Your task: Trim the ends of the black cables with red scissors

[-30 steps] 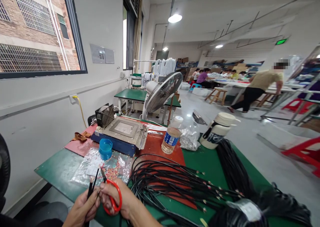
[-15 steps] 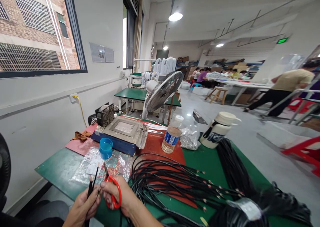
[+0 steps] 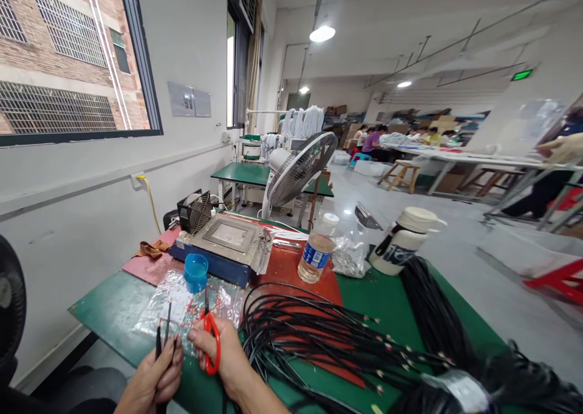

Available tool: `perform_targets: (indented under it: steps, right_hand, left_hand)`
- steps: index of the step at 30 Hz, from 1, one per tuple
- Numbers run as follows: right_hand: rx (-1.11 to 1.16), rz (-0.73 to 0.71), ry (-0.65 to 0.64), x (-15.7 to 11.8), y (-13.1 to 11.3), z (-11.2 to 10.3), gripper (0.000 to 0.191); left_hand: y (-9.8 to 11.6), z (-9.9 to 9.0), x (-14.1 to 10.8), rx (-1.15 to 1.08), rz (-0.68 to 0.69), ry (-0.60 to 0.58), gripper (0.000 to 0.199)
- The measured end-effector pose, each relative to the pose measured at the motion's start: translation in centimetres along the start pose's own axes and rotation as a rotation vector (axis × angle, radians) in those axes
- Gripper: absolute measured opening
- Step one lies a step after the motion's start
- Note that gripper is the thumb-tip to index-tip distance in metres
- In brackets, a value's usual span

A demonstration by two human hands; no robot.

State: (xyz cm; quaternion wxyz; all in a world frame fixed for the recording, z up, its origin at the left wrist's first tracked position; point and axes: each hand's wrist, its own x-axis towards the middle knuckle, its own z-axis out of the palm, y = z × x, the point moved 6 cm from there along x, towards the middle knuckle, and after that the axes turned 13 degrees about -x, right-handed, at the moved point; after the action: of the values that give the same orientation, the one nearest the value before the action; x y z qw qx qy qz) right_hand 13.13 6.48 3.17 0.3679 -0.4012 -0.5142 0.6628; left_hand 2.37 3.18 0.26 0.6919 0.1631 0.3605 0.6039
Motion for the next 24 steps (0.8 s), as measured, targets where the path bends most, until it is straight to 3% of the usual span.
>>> perform_targets:
  steps: [5,19,22,24]
  right_hand:
    - [-0.091,-0.017,0.069,-0.2,-0.5,-0.4,0.053]
    - [-0.176,-0.024,0.036,0.1,0.1,-0.1,0.048]
    - [-0.33,-0.117,0.1,-0.2,-0.4,-0.4,0.038]
    - [-0.541,-0.298,0.166,-0.8,-1.8,-0.4,0.029]
  left_hand:
    - [-0.9,-0.2,-0.3,0.005,-0.128,-0.041,0.052]
    - [-0.9,0.5,-0.7,0.132,-0.044,0.044,0.054]
    - [-1.1,0.5,-0.7,0.127,-0.05,0.048,0.053]
    - [-1.1,0.4,-0.6,0.113,-0.069,0.035,0.053]
